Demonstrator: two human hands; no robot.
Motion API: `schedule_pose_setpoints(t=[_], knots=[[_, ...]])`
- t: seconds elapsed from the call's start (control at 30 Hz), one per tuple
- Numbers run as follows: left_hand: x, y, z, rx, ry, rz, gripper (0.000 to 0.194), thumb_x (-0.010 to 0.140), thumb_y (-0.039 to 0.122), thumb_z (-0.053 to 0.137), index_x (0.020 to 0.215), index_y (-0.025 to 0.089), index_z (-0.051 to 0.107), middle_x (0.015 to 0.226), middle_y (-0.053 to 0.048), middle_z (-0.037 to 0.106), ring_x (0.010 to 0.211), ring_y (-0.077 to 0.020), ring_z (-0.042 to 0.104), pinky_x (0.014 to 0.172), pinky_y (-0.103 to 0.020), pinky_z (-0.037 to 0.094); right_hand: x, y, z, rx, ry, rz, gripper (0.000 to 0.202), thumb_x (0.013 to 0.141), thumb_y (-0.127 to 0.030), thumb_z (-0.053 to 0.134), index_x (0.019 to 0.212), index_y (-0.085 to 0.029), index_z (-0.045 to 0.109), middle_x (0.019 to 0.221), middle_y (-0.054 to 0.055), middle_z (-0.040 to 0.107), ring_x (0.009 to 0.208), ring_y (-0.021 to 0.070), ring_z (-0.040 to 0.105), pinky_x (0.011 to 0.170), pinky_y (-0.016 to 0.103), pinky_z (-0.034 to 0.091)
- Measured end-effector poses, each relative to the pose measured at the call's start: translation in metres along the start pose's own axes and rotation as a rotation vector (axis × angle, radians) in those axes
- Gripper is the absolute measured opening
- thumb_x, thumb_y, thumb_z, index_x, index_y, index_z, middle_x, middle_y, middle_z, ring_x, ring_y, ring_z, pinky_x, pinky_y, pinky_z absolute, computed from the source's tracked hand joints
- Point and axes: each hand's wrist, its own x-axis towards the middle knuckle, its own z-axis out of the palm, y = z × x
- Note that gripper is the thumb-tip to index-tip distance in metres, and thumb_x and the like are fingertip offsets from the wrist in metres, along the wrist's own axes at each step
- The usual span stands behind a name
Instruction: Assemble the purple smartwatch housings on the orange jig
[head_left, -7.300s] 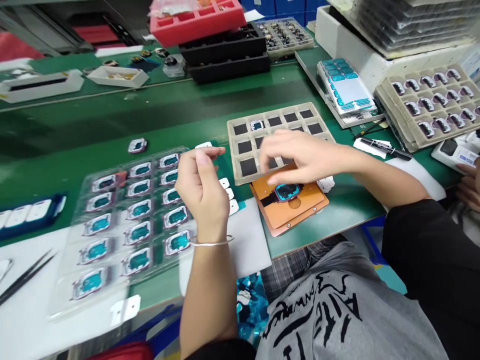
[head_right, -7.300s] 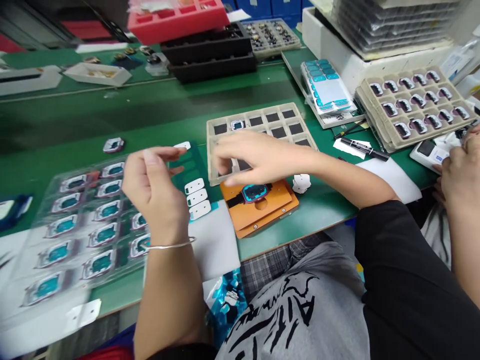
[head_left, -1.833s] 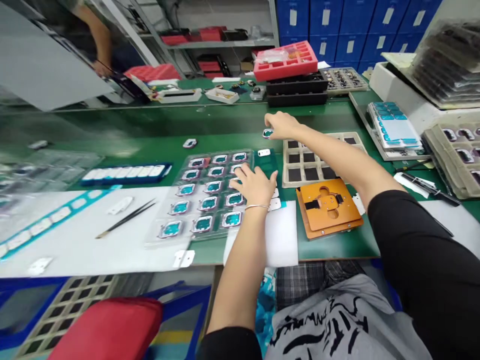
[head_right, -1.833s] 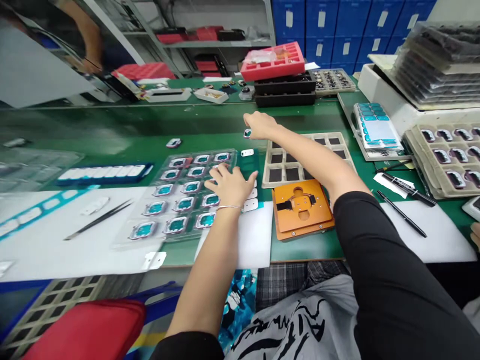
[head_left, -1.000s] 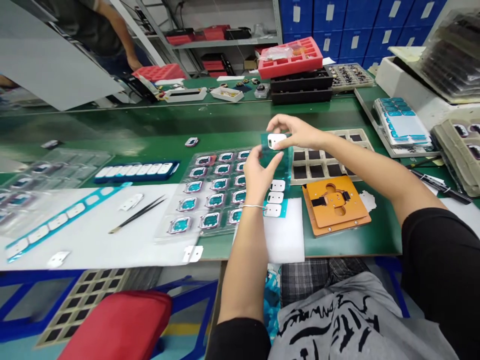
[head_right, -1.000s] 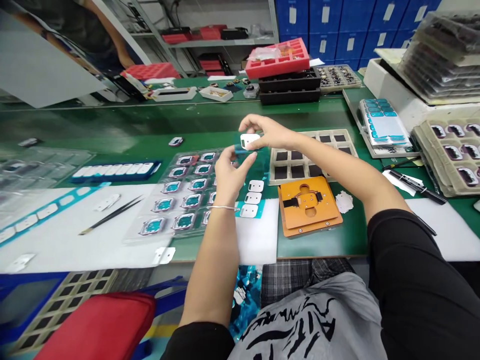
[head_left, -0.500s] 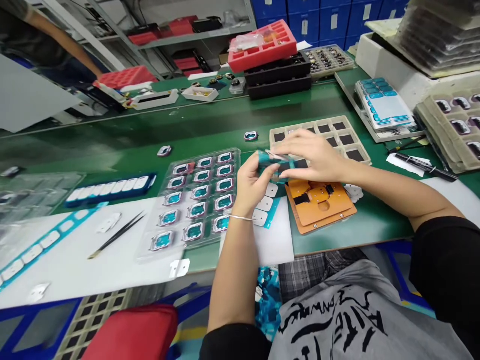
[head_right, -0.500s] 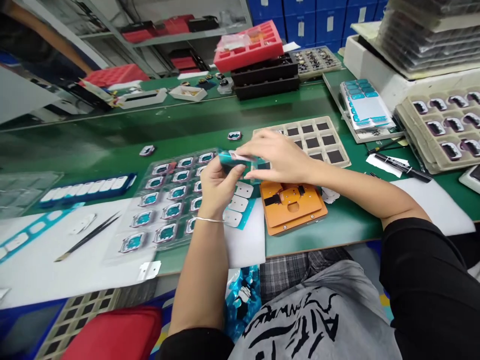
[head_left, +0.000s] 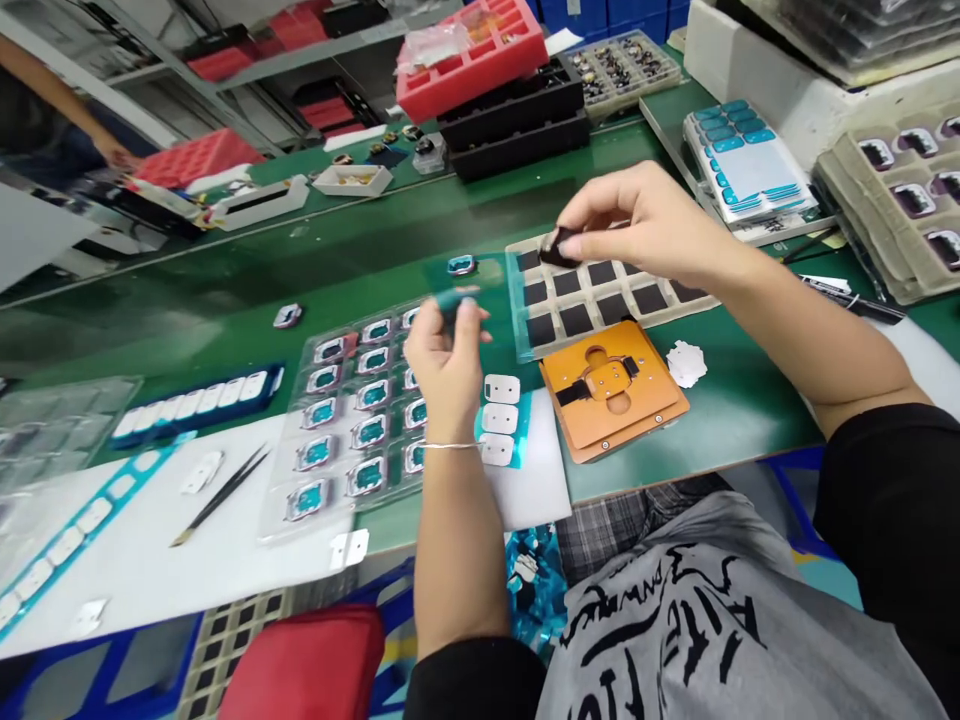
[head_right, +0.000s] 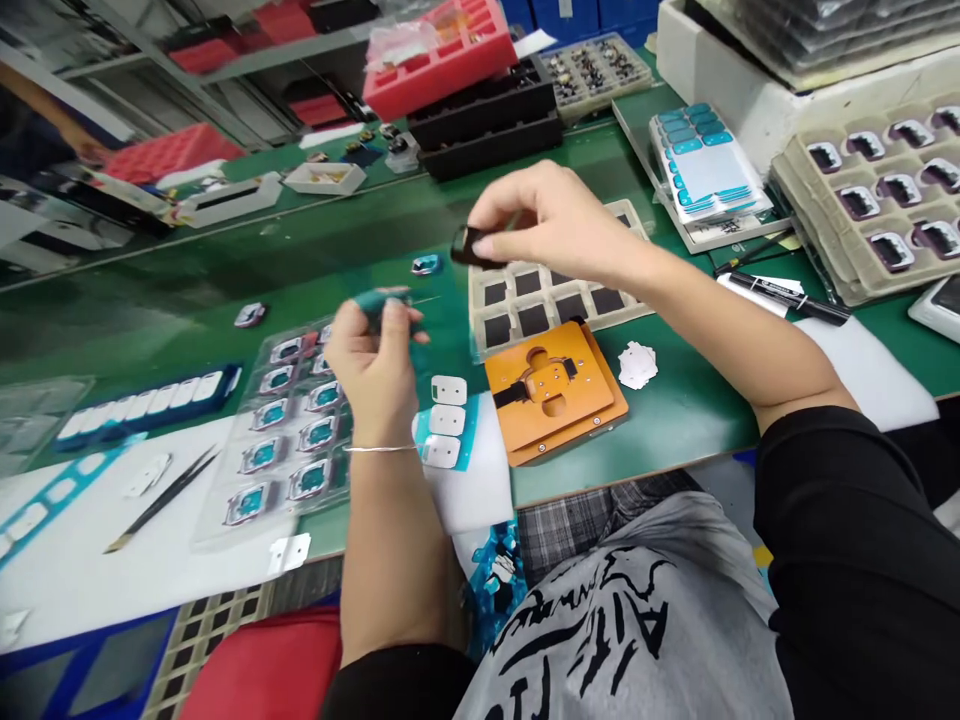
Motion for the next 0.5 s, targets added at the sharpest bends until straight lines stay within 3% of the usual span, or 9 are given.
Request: schedule_pose_setpoints(t=[0.1,0.17,0.23,0.33,0.5], knots=[[0.001,-0.02,-0.006,0.187,0.039,-0.148,0.071,0.087,0.07,0.065,0.141,0.024,0.052,0.126,-0.013,0.065,0.107,-0.0238,0.068,0.088,-0.034,0.059,-0.007,-0.007,-0.003,-0.15,-0.442,0.092,0.013,0.075,-0.012,0.083,0.084,-0.018,0.077,0.072,-0.004,0.07,0.067,0.013,0.064,0.063,0.028,0.05],[0.001,-0.029,-0.01,0.349,-0.017,-0.222,0.087,0.082,0.065,0.072,0.152,0.023,0.04,0.142,-0.019,0.056,0.121,-0.0309,0.064,0.1,-0.043,0.056,-0.01,-0.009,0.005,-0.259,-0.632,0.158,0.018,0.07,-0.005,0.083,0.075,-0.019,0.074,0.066,-0.005,0.068,0.061,0.0132,0.062,0.056,0.028,0.045],[0.0,-0.032,-0.012,0.458,-0.072,-0.2,0.092,0.081,0.059,0.074,0.155,0.021,0.035,0.151,-0.021,0.047,0.136,-0.0355,0.054,0.113,-0.05,0.048,-0.012,-0.011,0.017,-0.357,-0.669,0.224,0.022,0.069,-0.001,0.083,0.07,-0.02,0.07,0.064,-0.004,0.066,0.061,0.0145,0.06,0.055,0.03,0.042],[-0.002,-0.029,-0.01,0.519,-0.099,-0.077,0.085,0.085,0.052,0.07,0.155,0.02,0.035,0.155,-0.02,0.042,0.147,-0.0348,0.041,0.125,-0.051,0.034,-0.013,-0.015,0.031,-0.449,-0.668,0.302,0.023,0.071,-0.002,0.082,0.07,-0.021,0.069,0.065,-0.003,0.065,0.061,0.0162,0.059,0.056,0.033,0.041],[-0.004,-0.021,-0.006,0.541,-0.098,-0.015,0.068,0.086,0.042,0.069,0.147,0.022,0.045,0.146,-0.016,0.05,0.142,-0.0321,0.045,0.123,-0.049,0.035,-0.017,-0.017,0.038,-0.684,-0.612,0.148,0.029,0.065,-0.012,0.091,0.061,-0.021,0.064,0.076,0.002,0.065,0.075,0.0205,0.059,0.06,0.035,0.041]])
